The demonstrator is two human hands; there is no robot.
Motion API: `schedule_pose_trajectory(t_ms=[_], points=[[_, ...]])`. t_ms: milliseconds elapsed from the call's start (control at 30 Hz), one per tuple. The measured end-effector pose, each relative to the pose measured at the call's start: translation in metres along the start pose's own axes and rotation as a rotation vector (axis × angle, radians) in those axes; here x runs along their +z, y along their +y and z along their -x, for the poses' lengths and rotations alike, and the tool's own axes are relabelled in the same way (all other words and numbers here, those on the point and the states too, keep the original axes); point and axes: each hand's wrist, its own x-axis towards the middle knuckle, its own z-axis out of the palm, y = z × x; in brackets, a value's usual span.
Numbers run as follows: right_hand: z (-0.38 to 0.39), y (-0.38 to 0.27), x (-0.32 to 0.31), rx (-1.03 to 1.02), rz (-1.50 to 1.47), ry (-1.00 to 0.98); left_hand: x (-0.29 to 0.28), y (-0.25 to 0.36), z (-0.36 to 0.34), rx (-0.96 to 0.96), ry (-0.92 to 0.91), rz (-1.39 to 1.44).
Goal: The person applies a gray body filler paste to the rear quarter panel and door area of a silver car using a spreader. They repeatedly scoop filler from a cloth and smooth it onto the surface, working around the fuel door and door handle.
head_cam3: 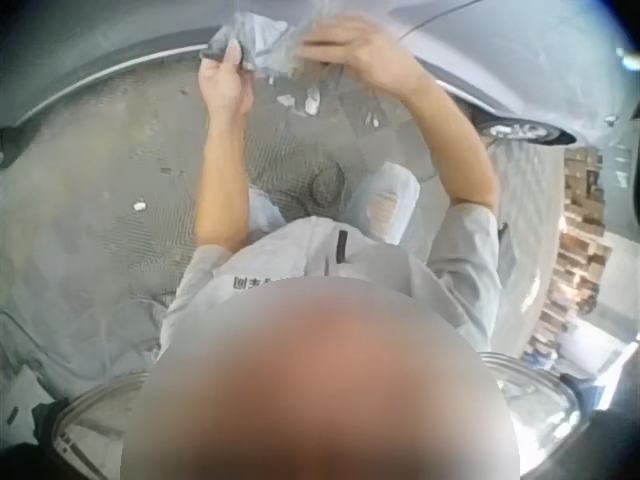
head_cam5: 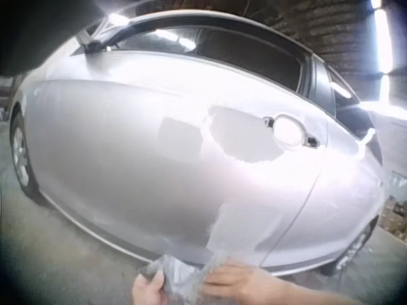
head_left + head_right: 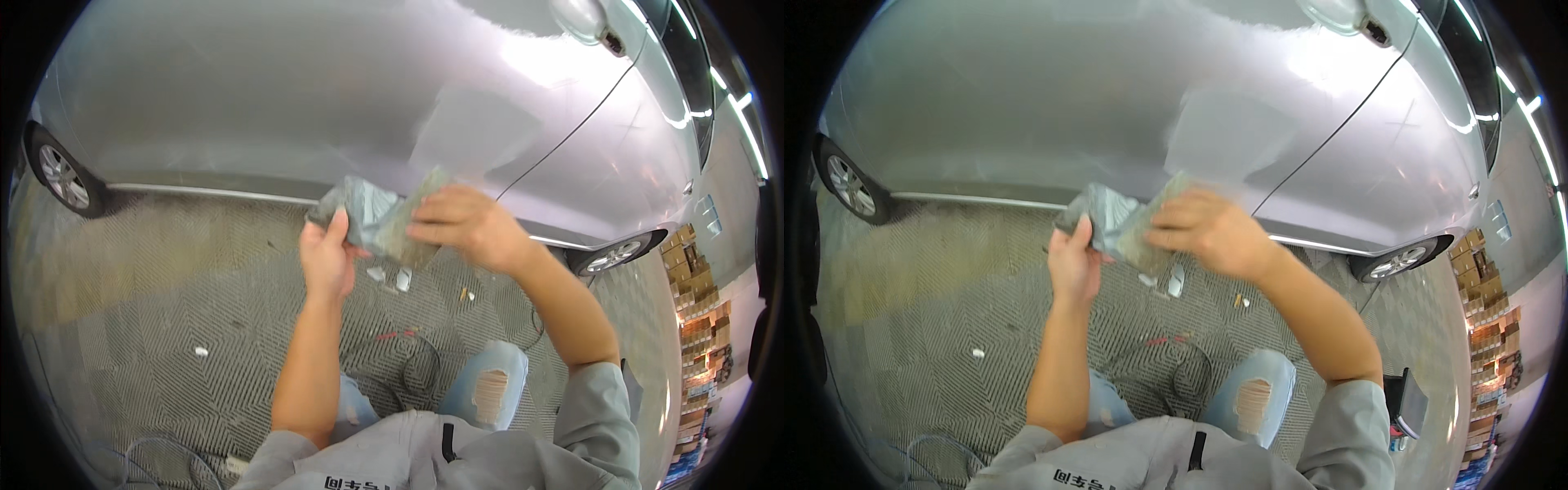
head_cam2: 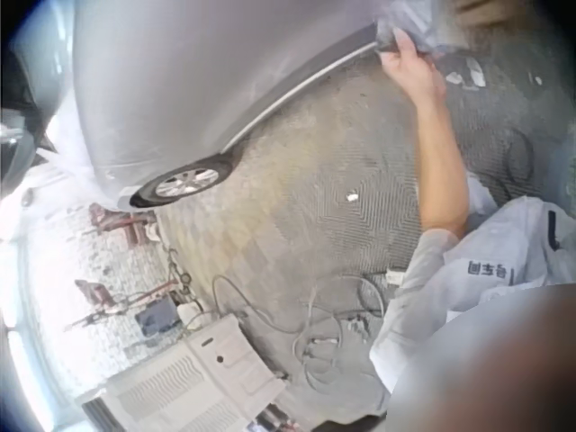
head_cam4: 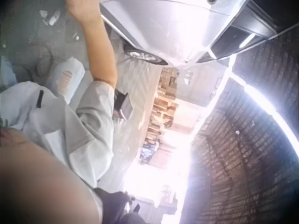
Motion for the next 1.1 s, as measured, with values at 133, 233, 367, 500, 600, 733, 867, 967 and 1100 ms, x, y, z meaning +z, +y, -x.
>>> schedule_pose_trajectory(t_ms=[133,233,367,500,600,733,867,967,1100], points=[[0.004,0.000,0.007,0.029,0.012,-0.122,0.007,-0.013,0.006,0.003,0.160,-0.113],[0.002,0.006,-0.004,0.092,0.008,-0.219,0.008,-0.020,0.005,0.190,0.157,-0.234],[-0.014,0.024,-0.045,0.243,0.203,0.197,0.000,-0.033,0.001,0.277,0.226,-0.217],[-0.057,0.057,-0.100,0.353,0.495,0.740,-0.004,-0.055,0.003,0.054,0.167,-0.174],[-0.093,0.081,-0.128,0.204,0.805,0.853,-0.006,-0.064,0.003,-0.018,0.100,-0.194],[-0.122,0.095,-0.127,0.154,0.859,0.868,-0.008,-0.067,0.000,-0.020,0.098,-0.196],[-0.134,0.098,-0.116,0.192,0.891,0.892,-0.012,-0.066,-0.003,-0.029,0.104,-0.174],[-0.137,0.100,-0.114,0.210,0.891,0.896,-0.014,-0.065,-0.005,-0.027,0.103,-0.185],[-0.138,0.105,-0.113,0.215,0.874,0.872,-0.015,-0.064,-0.006,-0.021,0.089,-0.169]])
